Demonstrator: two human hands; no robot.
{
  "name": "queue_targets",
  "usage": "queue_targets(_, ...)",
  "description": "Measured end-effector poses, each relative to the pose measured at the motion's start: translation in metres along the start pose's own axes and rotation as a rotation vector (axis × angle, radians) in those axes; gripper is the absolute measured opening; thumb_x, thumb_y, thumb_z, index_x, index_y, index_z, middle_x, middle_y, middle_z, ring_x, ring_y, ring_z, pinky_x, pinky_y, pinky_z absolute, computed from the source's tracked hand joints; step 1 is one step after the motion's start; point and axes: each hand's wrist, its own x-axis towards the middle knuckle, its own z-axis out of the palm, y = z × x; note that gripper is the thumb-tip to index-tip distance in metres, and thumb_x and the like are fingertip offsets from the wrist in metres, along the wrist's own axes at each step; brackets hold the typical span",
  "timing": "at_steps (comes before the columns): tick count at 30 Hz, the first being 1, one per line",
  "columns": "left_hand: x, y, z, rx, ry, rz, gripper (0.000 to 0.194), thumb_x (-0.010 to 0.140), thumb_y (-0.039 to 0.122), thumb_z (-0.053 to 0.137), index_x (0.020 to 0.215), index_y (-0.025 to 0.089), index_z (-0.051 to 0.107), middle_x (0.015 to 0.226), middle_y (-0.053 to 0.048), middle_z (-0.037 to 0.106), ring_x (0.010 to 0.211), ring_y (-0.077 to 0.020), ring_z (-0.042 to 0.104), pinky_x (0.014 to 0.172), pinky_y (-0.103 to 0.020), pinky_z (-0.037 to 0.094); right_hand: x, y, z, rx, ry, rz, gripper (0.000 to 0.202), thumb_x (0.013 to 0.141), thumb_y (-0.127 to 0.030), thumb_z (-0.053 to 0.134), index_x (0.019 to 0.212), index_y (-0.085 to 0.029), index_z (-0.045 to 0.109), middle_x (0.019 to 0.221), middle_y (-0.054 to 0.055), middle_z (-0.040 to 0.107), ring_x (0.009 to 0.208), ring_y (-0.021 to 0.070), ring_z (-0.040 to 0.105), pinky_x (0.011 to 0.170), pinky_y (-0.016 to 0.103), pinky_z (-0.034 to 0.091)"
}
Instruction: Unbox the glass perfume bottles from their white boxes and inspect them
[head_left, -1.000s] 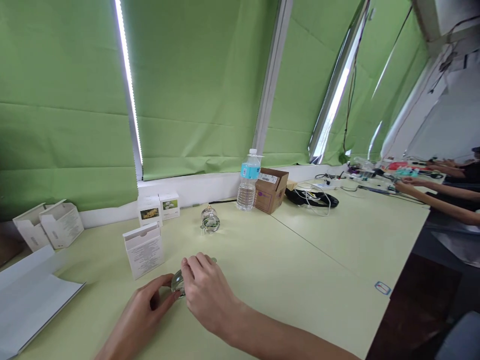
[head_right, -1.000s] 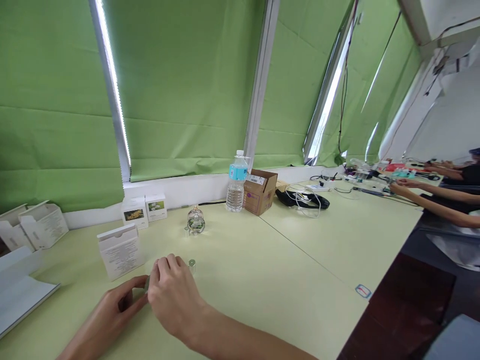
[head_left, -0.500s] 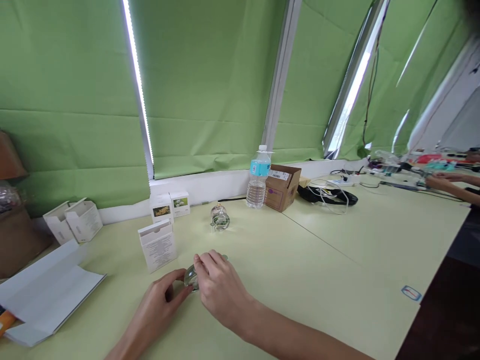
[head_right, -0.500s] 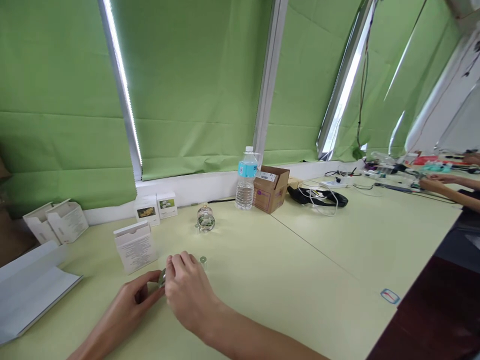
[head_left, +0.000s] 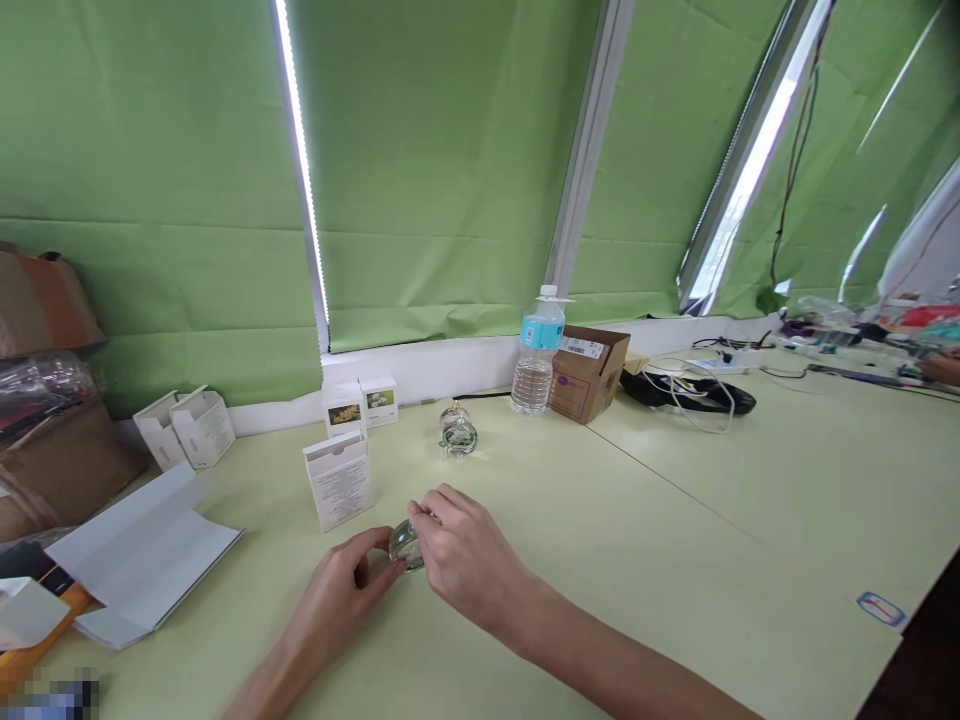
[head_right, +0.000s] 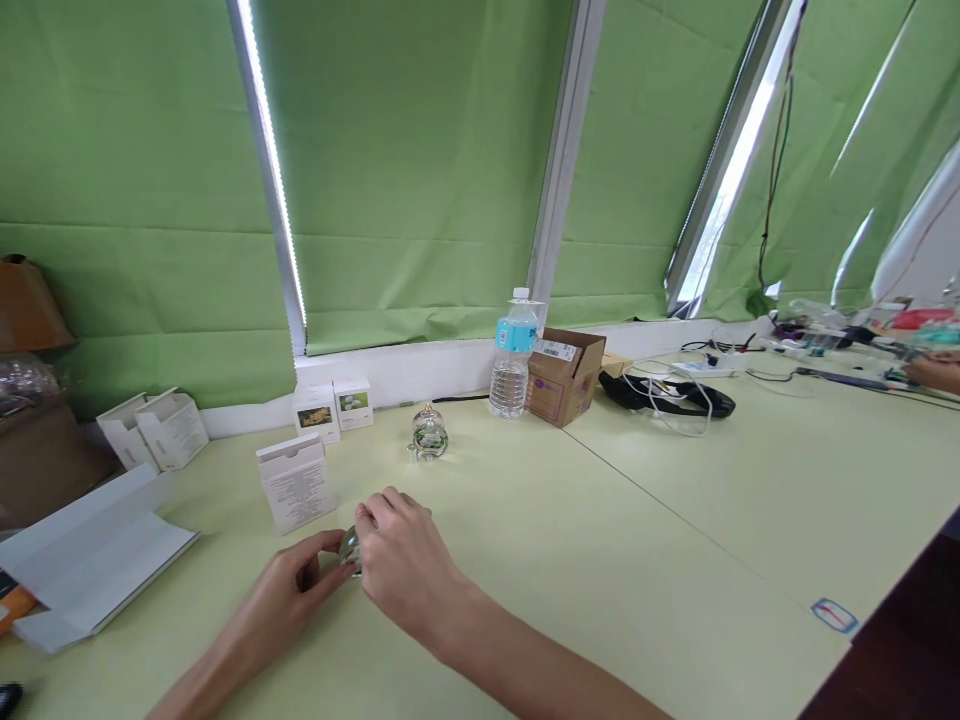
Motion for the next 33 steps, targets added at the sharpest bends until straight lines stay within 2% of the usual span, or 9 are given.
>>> queue_targets(5,-0.001,0.005,-0.003,0.008,-0.015,-0.005,0.03,0.085,0.043,0.053,0.101,0.021,0.066,0.062,0.004,0.054,0.054,-0.0117,0.039,0.052,-0.021,0.032,0.002,-0.01,-0.001,-0.082,-0.052,-0.004,0.013,0.077,-0.007,0.058,0.086,-0.014,0.062,0.085,0.009,0.06,0.079,0.0213,0.05,0.069,0.033,0.043)
queue_targets(10,-0.002,0.01,-0.005,0.01,-0.02,-0.007,0.031,0.085,0.04,0.05,0.102,0.019,0.065,0.063,0.003,0.054,0.055,-0.0122,0.04,0.053,-0.022,0.033,0.0,-0.021,0.006,-0.163,-0.038,0.035,0.014,0.073,-0.01,0.065,0.087,-0.01,0.063,0.084,0.012,0.059,0.079,0.0238,0.051,0.066,0.036,0.043)
queue_targets(15,-0.002,0.01,-0.005,0.006,-0.024,0.0,0.029,0.084,0.04,0.052,0.101,0.019,0.064,0.068,0.002,0.058,0.056,-0.0118,0.039,0.054,-0.021,0.034,0.0,-0.028,0.01,-0.23,-0.015,0.05,0.015,0.075,-0.011,0.064,0.09,-0.008,0.065,0.08,0.013,0.058,0.077,0.0246,0.049,0.064,0.037,0.043)
queue_targets(24,-0.001,0.008,-0.005,0.004,-0.053,0.0,0.027,0.084,0.033,0.051,0.104,0.019,0.063,0.07,0.002,0.059,0.057,-0.0119,0.039,0.056,-0.021,0.034,0.003,-0.035,0.006,-0.318,-0.087,-0.003,0.014,0.072,-0.009,0.063,0.086,-0.007,0.067,0.08,0.015,0.058,0.075,0.0249,0.048,0.06,0.037,0.042)
queue_targets(28,-0.001,0.007,-0.004,0.016,-0.046,0.002,0.028,0.086,0.038,0.051,0.104,0.019,0.062,0.073,0.002,0.061,0.057,-0.0116,0.04,0.056,-0.022,0.034,0.001,-0.026,0.006,-0.258,-0.05,0.017,0.015,0.073,-0.006,0.061,0.088,-0.009,0.064,0.081,0.013,0.058,0.076,0.0237,0.048,0.063,0.036,0.042)
queue_targets(33,-0.001,0.003,-0.001,0.029,-0.023,-0.008,0.029,0.087,0.042,0.052,0.104,0.02,0.063,0.068,0.003,0.058,0.056,-0.012,0.041,0.055,-0.022,0.033,0.001,-0.013,0.004,-0.042,-0.02,0.06,0.01,0.08,-0.006,0.055,0.082,-0.014,0.059,0.081,0.006,0.058,0.079,0.0202,0.049,0.071,0.033,0.043)
